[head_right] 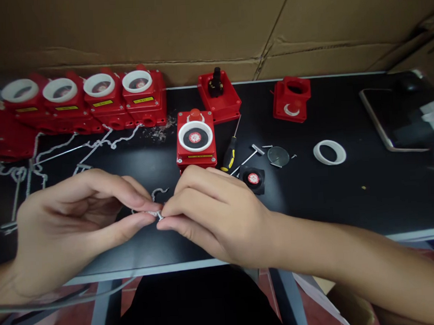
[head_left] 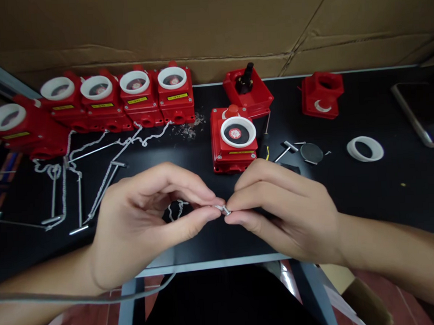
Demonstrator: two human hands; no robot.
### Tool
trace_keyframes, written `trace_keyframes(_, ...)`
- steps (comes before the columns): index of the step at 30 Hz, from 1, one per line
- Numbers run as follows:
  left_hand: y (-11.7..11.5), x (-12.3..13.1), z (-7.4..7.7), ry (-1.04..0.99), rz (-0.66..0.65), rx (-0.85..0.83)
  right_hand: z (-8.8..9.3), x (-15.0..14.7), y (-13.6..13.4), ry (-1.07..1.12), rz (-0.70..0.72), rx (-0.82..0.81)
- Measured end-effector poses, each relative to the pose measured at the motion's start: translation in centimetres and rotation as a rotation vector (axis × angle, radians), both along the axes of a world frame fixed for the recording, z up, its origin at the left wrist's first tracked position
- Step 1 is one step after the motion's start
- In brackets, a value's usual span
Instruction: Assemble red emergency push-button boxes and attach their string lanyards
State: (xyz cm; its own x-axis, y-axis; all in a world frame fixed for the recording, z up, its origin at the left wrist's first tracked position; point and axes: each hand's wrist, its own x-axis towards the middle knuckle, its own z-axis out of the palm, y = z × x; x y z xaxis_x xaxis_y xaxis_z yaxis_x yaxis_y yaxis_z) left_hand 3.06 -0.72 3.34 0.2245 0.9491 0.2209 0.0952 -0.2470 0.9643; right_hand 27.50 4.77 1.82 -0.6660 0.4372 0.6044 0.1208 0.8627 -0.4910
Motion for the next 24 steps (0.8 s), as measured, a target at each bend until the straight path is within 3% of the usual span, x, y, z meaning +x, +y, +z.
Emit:
trace_keyframes(7, -0.14, -0.20, 0.19, 0.172, 0.005, 0.224, -0.26, -0.23, -0.20, 0.029, -0.045, -0.004)
trace_keyframes(12, -0.35, -0.35, 0.54, 0.177, -0.012, 0.231, -0.37, -0.36, -0.40, 0.090, -0.065, -0.034)
trace_keyframes(19, -0.63, -0.34, 0.27, 0.227, 0.068, 0.251, 0.21, -0.07, -0.35, 0.087, 0.002, -0.074)
trace_keyframes(24, -0.82, -0.65, 0.55, 0.273, 0.033, 0.230, 0.39, 0.20, -0.31, 0.097, 0.017, -0.045)
